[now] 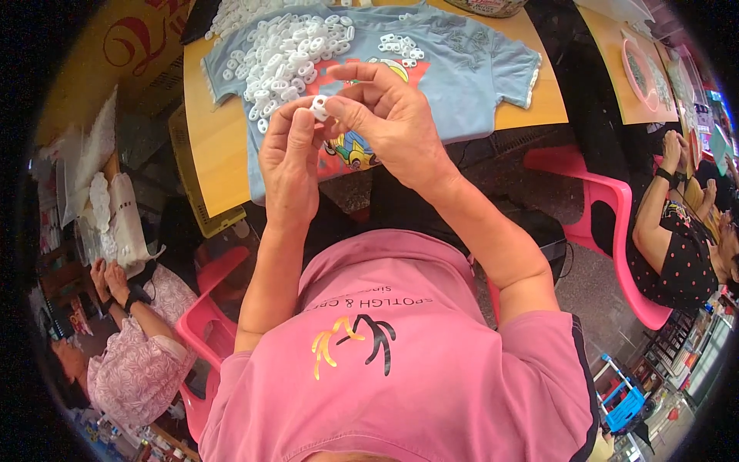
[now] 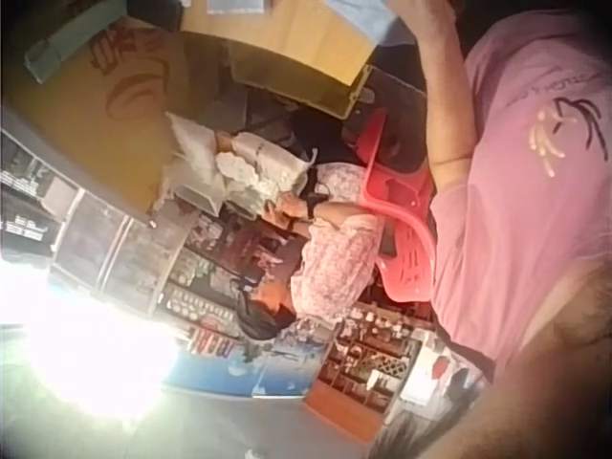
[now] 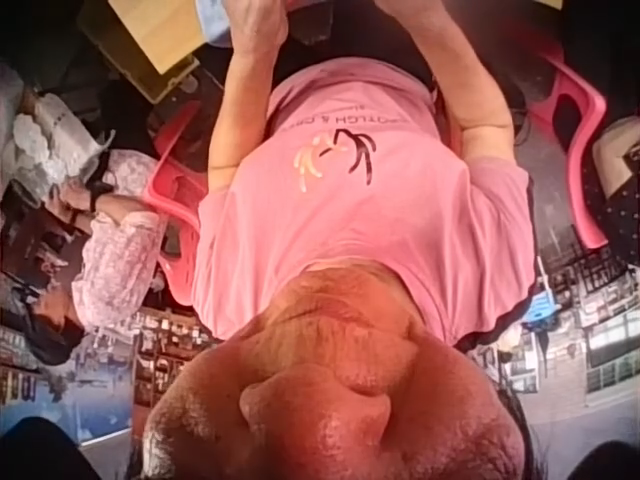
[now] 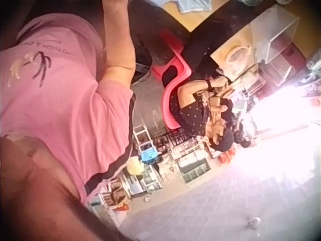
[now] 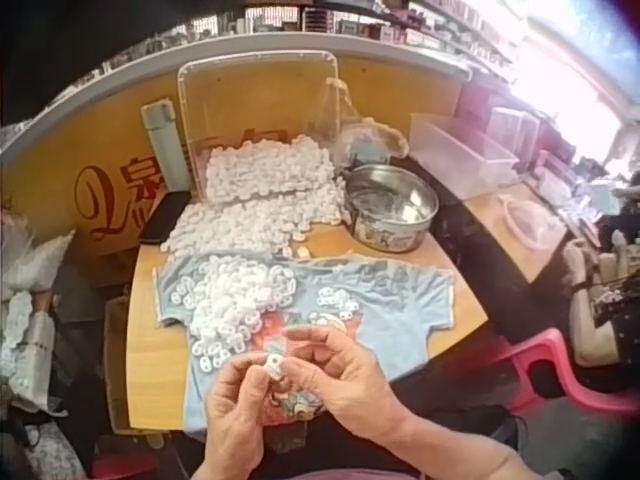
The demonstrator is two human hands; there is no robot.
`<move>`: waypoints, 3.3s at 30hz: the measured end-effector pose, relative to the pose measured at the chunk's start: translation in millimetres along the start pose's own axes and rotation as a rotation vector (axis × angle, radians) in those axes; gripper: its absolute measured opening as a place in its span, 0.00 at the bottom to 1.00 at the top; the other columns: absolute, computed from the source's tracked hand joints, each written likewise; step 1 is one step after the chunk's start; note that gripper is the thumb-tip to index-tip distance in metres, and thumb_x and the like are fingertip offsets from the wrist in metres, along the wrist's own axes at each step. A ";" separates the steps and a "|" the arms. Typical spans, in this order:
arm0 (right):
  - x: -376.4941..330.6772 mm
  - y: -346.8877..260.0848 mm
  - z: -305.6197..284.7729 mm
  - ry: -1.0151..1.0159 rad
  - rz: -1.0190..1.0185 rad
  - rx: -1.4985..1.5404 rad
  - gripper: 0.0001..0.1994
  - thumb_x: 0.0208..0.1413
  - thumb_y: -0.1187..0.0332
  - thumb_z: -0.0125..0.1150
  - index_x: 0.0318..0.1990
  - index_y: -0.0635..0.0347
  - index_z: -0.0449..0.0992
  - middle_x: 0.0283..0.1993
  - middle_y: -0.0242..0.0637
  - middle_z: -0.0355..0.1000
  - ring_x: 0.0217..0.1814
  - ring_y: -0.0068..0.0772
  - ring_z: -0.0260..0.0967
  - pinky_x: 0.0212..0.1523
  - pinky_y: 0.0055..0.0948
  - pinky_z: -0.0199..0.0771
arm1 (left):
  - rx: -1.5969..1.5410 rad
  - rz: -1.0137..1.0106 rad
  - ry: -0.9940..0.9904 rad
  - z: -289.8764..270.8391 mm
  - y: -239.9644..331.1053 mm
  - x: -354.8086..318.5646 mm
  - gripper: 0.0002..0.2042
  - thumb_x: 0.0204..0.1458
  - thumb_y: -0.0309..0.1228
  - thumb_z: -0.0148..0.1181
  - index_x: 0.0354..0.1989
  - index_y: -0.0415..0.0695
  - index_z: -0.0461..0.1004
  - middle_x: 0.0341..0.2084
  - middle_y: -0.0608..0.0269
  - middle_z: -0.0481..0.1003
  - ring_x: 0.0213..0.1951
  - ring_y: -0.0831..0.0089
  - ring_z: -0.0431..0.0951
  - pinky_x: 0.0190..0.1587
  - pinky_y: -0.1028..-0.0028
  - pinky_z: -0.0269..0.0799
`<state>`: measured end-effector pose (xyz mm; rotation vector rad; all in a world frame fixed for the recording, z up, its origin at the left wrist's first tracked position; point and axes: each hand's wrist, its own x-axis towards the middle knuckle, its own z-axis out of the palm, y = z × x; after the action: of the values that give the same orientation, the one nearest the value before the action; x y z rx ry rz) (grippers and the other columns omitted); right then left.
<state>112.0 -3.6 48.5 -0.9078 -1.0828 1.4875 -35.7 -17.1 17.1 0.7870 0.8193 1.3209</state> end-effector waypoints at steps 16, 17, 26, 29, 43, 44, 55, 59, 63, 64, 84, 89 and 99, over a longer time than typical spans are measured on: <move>-13.7 12.6 35.1 -0.091 0.172 0.428 0.34 0.60 0.73 0.59 0.70 0.55 0.48 0.48 0.35 0.72 0.50 0.24 0.71 0.47 0.26 0.73 | -0.037 0.306 -0.227 -14.6 -6.0 -5.9 0.15 0.61 0.40 0.54 0.44 0.40 0.75 0.46 0.58 0.73 0.59 0.60 0.67 0.59 0.62 0.65; -14.7 12.3 37.8 -0.093 0.173 0.428 0.34 0.60 0.73 0.59 0.70 0.55 0.48 0.48 0.35 0.72 0.50 0.24 0.71 0.47 0.26 0.73 | -0.036 0.307 -0.226 -15.7 -5.2 -6.0 0.15 0.61 0.40 0.54 0.44 0.40 0.75 0.46 0.58 0.73 0.59 0.60 0.67 0.59 0.62 0.65; -7.8 19.3 32.8 -0.153 0.116 0.062 0.24 0.62 0.71 0.56 0.65 0.64 0.59 0.41 0.35 0.74 0.39 0.21 0.70 0.43 0.21 0.72 | 0.171 0.416 0.011 -53.8 33.7 -6.2 0.15 0.61 0.34 0.53 0.51 0.36 0.72 0.41 0.57 0.75 0.43 0.69 0.75 0.49 0.69 0.70; 5.5 15.2 0.0 -0.061 -0.071 -0.428 0.15 0.61 0.71 0.58 0.55 0.66 0.72 0.38 0.33 0.74 0.37 0.18 0.69 0.41 0.19 0.71 | 0.458 0.428 0.398 -88.7 73.5 -1.1 0.14 0.60 0.27 0.55 0.52 0.35 0.72 0.31 0.67 0.74 0.33 0.82 0.72 0.42 0.80 0.69; 36.8 1.0 -98.2 0.121 -0.410 -1.292 0.06 0.51 0.70 0.66 0.34 0.61 0.79 0.31 0.35 0.72 0.26 0.29 0.68 0.28 0.27 0.68 | 0.848 0.528 0.570 -140.9 64.2 -2.6 0.18 0.59 0.25 0.55 0.57 0.35 0.66 0.54 0.54 0.68 0.55 0.68 0.69 0.58 0.71 0.65; 38.2 2.6 -98.2 0.112 -0.428 -1.327 0.06 0.51 0.69 0.66 0.34 0.60 0.80 0.30 0.35 0.72 0.26 0.31 0.69 0.29 0.28 0.68 | 0.827 0.581 0.522 -123.6 61.0 -3.1 0.15 0.60 0.22 0.52 0.54 0.34 0.67 0.51 0.56 0.70 0.53 0.69 0.71 0.56 0.72 0.67; 42.7 5.7 -102.0 0.111 -0.496 -1.426 0.08 0.53 0.65 0.64 0.37 0.58 0.79 0.33 0.35 0.72 0.29 0.38 0.70 0.32 0.33 0.70 | 0.696 0.434 -0.019 -10.4 8.7 -10.0 0.11 0.54 0.17 0.56 0.46 0.37 0.74 0.40 0.57 0.75 0.39 0.72 0.76 0.41 0.75 0.72; 39.5 6.8 -107.6 0.145 -0.457 -1.328 0.09 0.56 0.66 0.61 0.39 0.61 0.77 0.32 0.35 0.72 0.29 0.33 0.70 0.32 0.28 0.70 | 0.557 0.273 -0.092 7.2 -5.4 -1.9 0.10 0.55 0.18 0.56 0.46 0.37 0.75 0.35 0.59 0.77 0.35 0.76 0.77 0.38 0.78 0.72; 26.3 -0.2 -95.0 0.159 -0.062 -0.749 0.12 0.62 0.63 0.58 0.39 0.64 0.76 0.29 0.26 0.70 0.28 0.18 0.66 0.31 0.20 0.67 | 0.442 0.062 -0.154 18.4 -10.5 9.0 0.11 0.61 0.22 0.52 0.50 0.37 0.72 0.41 0.62 0.76 0.37 0.80 0.75 0.41 0.79 0.72; 22.0 -2.6 -90.9 0.165 -0.061 -0.747 0.12 0.62 0.63 0.58 0.39 0.64 0.76 0.29 0.26 0.70 0.28 0.18 0.66 0.31 0.20 0.67 | 0.445 0.060 -0.159 21.5 -13.2 12.3 0.11 0.61 0.22 0.52 0.50 0.37 0.72 0.41 0.62 0.76 0.37 0.80 0.75 0.41 0.79 0.72; -23.3 -0.1 -64.3 0.156 -0.106 -0.240 0.07 0.61 0.68 0.60 0.39 0.64 0.74 0.32 0.27 0.72 0.29 0.13 0.65 0.30 0.16 0.68 | 0.749 0.605 -0.182 43.1 -35.1 21.9 0.07 0.52 0.19 0.61 0.39 0.37 0.74 0.31 0.57 0.76 0.34 0.68 0.77 0.34 0.73 0.72; -24.2 -5.4 -70.0 0.144 -0.152 -0.396 0.07 0.59 0.70 0.62 0.38 0.65 0.74 0.33 0.30 0.73 0.32 0.15 0.69 0.32 0.18 0.71 | 0.409 0.143 -0.184 51.4 -29.2 14.5 0.04 0.58 0.23 0.58 0.40 0.36 0.74 0.32 0.63 0.76 0.35 0.78 0.77 0.35 0.79 0.72; -20.2 -4.9 -88.9 0.097 -0.343 -0.664 0.05 0.56 0.75 0.63 0.37 0.67 0.76 0.35 0.37 0.73 0.33 0.25 0.72 0.33 0.22 0.73 | 0.183 -0.111 -0.235 53.5 -34.8 24.0 0.07 0.58 0.23 0.58 0.44 0.35 0.72 0.35 0.64 0.76 0.35 0.79 0.77 0.41 0.79 0.74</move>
<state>200.4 -8.3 25.9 -1.1532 -1.6058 0.7931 29.6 2.2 12.5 1.0056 0.7901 1.0419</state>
